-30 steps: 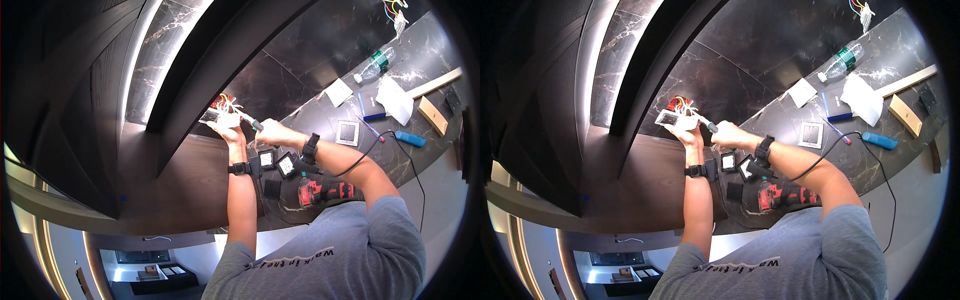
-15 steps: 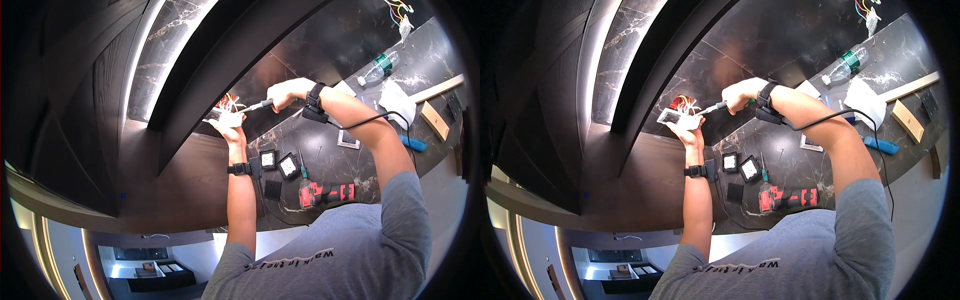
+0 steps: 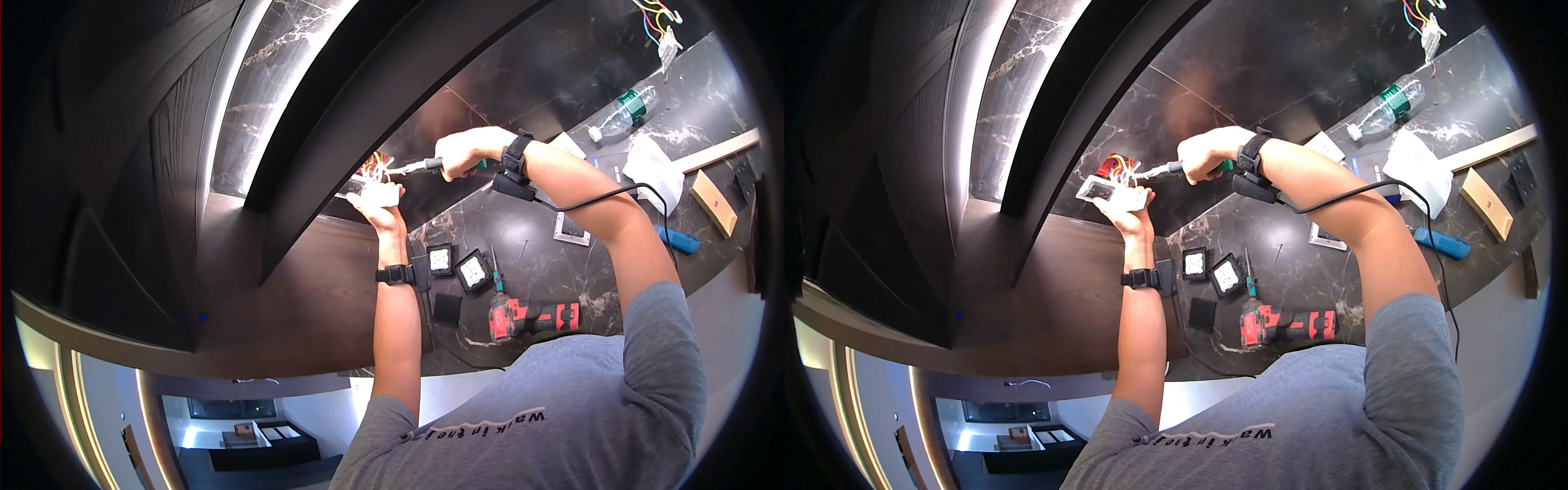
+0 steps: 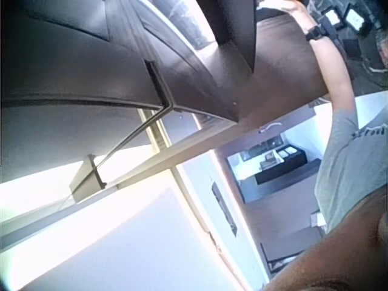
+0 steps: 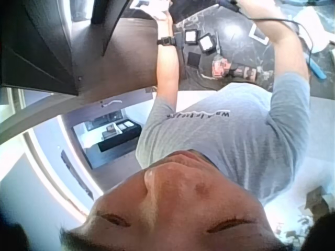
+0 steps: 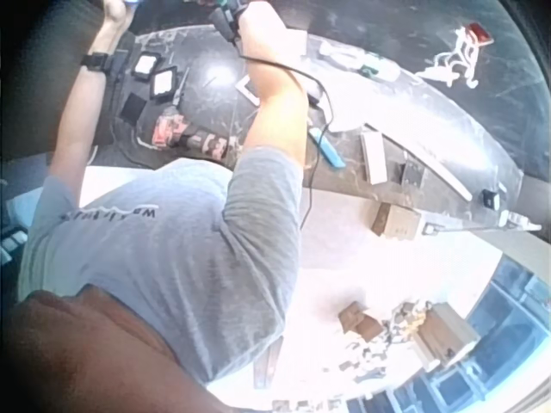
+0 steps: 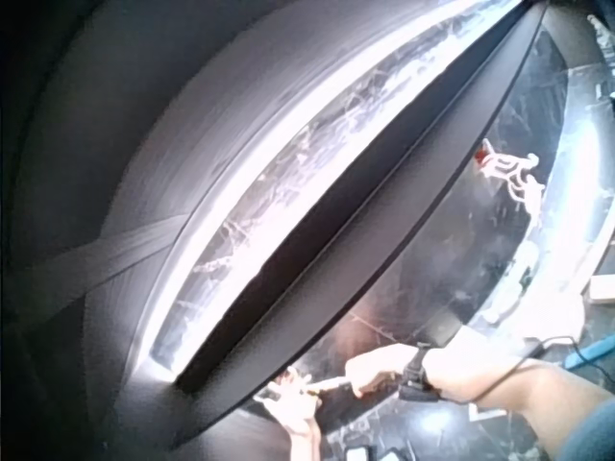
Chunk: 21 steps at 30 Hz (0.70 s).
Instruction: Installing and wiring an electrical outlet or switch on a wall.
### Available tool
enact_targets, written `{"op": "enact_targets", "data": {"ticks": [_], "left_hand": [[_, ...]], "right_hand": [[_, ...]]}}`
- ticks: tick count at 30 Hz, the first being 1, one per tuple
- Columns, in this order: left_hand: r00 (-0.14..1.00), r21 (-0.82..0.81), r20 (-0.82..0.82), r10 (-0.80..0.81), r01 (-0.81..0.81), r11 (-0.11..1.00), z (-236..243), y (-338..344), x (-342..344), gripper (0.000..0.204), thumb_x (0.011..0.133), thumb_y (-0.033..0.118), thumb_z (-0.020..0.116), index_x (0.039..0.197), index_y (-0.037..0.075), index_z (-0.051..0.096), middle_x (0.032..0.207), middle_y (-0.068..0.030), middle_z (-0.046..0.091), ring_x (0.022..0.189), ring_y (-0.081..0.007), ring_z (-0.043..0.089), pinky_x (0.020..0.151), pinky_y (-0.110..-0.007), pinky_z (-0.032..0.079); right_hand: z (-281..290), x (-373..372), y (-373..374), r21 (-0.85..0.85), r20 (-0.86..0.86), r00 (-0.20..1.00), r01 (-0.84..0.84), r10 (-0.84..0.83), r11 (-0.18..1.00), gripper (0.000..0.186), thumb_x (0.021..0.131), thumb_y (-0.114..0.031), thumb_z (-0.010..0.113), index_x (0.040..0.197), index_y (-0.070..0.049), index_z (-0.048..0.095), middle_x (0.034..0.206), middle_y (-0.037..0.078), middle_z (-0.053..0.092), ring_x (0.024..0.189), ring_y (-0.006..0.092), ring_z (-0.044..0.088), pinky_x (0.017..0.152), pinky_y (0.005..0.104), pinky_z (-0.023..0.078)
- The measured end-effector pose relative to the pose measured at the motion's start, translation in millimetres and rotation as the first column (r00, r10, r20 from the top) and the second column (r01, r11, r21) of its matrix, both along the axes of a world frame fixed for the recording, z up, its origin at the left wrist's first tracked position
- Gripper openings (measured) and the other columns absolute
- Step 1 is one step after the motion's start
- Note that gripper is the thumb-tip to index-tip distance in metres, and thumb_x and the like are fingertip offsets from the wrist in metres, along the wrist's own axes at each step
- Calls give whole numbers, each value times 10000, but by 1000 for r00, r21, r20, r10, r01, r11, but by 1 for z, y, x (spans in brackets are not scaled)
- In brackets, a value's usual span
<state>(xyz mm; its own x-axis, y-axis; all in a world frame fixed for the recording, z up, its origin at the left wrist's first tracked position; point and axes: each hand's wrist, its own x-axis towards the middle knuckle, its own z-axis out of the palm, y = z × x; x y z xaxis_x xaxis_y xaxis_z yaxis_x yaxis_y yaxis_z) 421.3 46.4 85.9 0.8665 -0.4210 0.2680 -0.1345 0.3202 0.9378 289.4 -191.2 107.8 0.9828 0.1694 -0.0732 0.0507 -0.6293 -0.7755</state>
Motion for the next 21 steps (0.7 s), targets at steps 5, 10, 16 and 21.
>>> {"op": "enact_targets", "data": {"ticks": [5,10,16,21], "left_hand": [[999,-21,7,41,-41,999,-1,-1,1,864,927,772,221,1217,14,517,835,-97,662,651,-228,683,618,-392,612],[1000,-40,11,-15,16,999,-1,-3,-1,870,924,775,217,1225,15,514,854,-92,664,689,-222,686,632,-384,610],[999,-61,1,-34,34,998,0,-2,1,888,915,789,203,1238,25,520,870,-85,663,779,-222,684,674,-389,604],[1000,-107,-27,13,-16,994,-8,-13,3,842,935,765,192,1167,32,536,825,-104,638,679,-216,646,610,-355,573]], "right_hand": [[-5,-7,16,248,3,1000,6,-7,969,171,745,-117,630,655,28,638,588,92,617,490,182,571,483,348,452],[-37,-3,46,595,-1,999,37,-46,803,155,750,-99,591,646,12,623,575,67,576,496,153,558,480,321,448],[-45,-6,76,722,-53,990,131,-134,679,119,740,-89,599,654,-11,622,590,54,579,515,137,546,498,295,448],[-43,-12,74,660,-81,988,155,-135,735,147,756,-100,560,690,24,605,589,77,589,502,161,577,474,305,471]]}}
